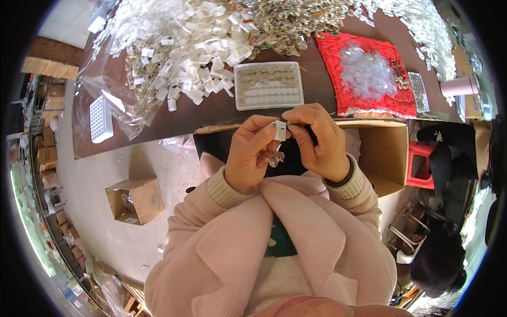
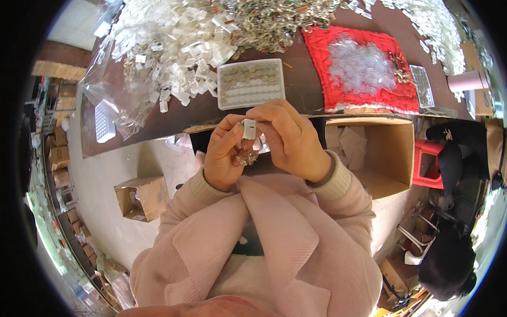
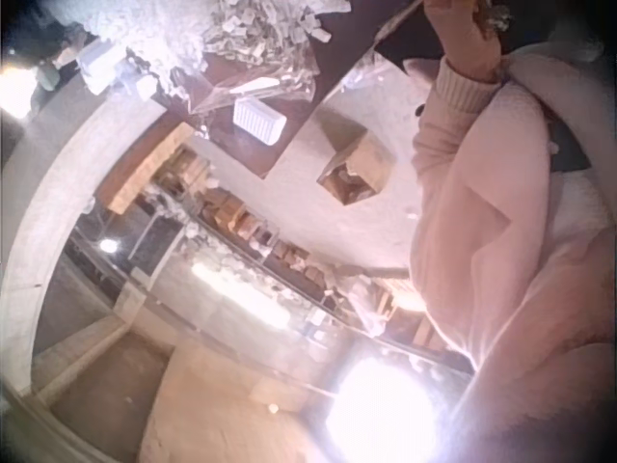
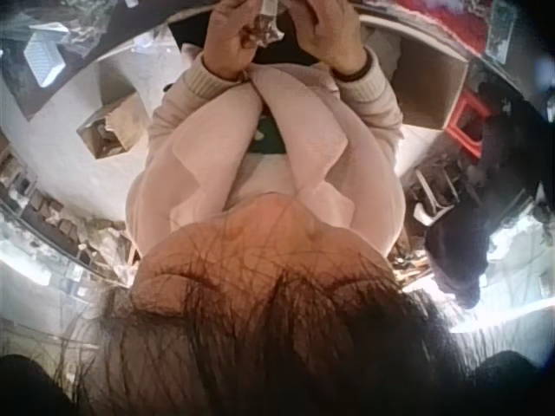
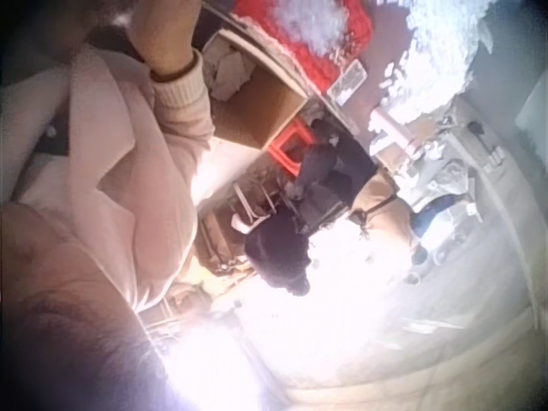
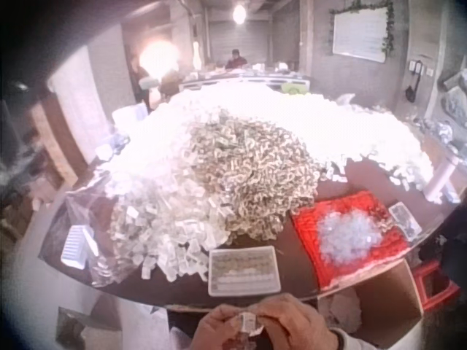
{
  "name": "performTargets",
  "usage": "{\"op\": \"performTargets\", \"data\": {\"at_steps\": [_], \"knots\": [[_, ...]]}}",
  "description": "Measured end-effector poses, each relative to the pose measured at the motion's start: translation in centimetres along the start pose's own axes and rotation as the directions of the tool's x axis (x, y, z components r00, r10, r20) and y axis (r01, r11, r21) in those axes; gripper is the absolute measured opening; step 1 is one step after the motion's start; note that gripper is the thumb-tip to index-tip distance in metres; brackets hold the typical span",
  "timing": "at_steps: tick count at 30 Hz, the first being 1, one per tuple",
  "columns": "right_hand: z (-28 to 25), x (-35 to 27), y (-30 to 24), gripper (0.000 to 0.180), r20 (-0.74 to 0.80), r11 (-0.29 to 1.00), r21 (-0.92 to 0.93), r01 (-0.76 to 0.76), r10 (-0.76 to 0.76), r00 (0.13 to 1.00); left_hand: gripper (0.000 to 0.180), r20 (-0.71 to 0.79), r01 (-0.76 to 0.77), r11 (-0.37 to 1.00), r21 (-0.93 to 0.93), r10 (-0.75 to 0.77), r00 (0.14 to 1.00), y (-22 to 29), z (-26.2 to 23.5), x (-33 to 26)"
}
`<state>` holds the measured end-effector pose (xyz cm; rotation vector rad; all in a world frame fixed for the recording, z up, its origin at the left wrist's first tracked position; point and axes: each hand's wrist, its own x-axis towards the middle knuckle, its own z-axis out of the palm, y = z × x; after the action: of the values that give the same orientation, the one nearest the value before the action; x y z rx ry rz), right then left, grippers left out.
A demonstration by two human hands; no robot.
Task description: The person repeatedly picks small white plastic housings and metallic components from a table, inserts the metal parts into the housings, and places the assembled units into a white tray. The process is continuous and repetitive throughout the clip.
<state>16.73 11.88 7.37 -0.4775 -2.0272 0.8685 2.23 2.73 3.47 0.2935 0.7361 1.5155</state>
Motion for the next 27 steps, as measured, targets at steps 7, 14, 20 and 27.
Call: {"op": "performTargets", "data": {"at_steps": [7, 14, 20, 27], "knots": [[0.4, 0.1, -0.4, 0.032, 0.114, 0.999, -0.037, 0.014, -0.01, 0.993, 0.02, 0.009, -0.033, 0.999, -0.035, 0.033, 0.999, 0.9, -0.6, -0.5], [1.4, 0.3, -1.3, 0.029, 0.076, 0.991, -0.127, -0.05, 0.06, 0.995, 0.015, 0.059, -0.105, 0.993, -0.055, 0.108, 0.992, 1.5, -1.3, -0.6], [1.5, 1.1, -1.5, 0.015, 0.109, 0.988, -0.142, -0.051, 0.067, 0.992, 0.015, 0.082, -0.128, 0.992, -0.019, 0.129, 0.988, 2.1, -2.0, -1.0], [4.6, 2.5, -1.0, 0.021, 0.26, 0.984, 0.066, -0.168, 0.146, 0.955, 0.016, -0.012, -0.183, 0.981, 0.068, 0.184, 0.983, 4.0, -4.9, -1.9]]}}
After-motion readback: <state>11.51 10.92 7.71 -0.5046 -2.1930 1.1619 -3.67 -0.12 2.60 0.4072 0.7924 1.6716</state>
